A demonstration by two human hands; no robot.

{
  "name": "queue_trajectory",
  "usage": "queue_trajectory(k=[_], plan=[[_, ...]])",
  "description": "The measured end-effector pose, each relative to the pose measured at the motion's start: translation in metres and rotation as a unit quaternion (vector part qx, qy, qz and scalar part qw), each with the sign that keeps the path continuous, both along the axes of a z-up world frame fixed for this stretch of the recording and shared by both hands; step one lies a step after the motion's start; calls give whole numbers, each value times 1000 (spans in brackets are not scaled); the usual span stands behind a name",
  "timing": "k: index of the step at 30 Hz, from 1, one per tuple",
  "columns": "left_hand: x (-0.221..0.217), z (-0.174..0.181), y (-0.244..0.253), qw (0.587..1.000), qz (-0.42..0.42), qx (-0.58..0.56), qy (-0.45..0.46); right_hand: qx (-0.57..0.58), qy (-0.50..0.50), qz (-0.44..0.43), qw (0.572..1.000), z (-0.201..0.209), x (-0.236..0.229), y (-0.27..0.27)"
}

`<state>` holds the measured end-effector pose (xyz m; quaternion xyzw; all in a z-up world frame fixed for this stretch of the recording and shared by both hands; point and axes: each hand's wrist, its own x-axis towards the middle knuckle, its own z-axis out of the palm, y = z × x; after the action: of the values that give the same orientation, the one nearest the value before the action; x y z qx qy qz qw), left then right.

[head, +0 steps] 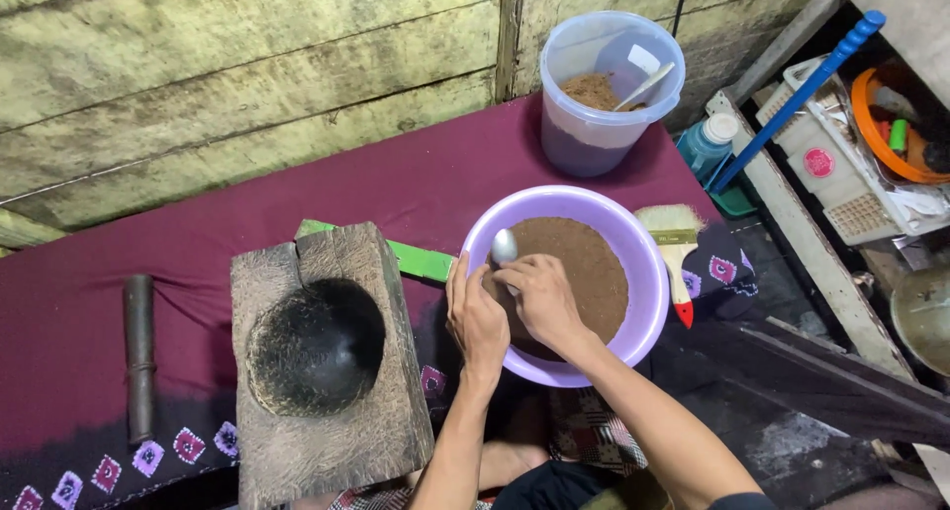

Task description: Stirring and leveling brown powder in a purple bowl using a spoon

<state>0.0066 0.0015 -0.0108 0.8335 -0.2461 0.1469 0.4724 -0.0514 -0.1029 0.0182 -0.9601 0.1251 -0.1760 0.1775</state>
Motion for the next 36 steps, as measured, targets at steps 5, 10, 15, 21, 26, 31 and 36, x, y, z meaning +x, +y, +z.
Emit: queue_trajectory(k=[5, 10, 15, 21, 26, 31, 36], plan=[[1, 6, 0, 1000, -1, -11, 4, 13, 0, 7, 1000, 11, -4, 16], [-3, 2, 2, 1000, 2, -6, 9, -28, -41, -40, 998, -7, 0, 10], [-3, 13, 4, 1000, -4, -13, 8, 23, -14, -82, 996, -18, 1, 10], [-2, 3, 2, 1000, 7, -16, -3, 9, 25, -51, 998, -34, 7, 4], [-3, -7, 3, 997, -2, -26, 69, 31, 26, -26, 999, -12, -5, 20], [-4, 4, 4, 986, -8, -32, 162, -9, 19, -11, 1000, 3, -12, 21], [-6, 12, 4, 990, -2, -35, 140, -12, 53, -6, 998, -11, -21, 12]])
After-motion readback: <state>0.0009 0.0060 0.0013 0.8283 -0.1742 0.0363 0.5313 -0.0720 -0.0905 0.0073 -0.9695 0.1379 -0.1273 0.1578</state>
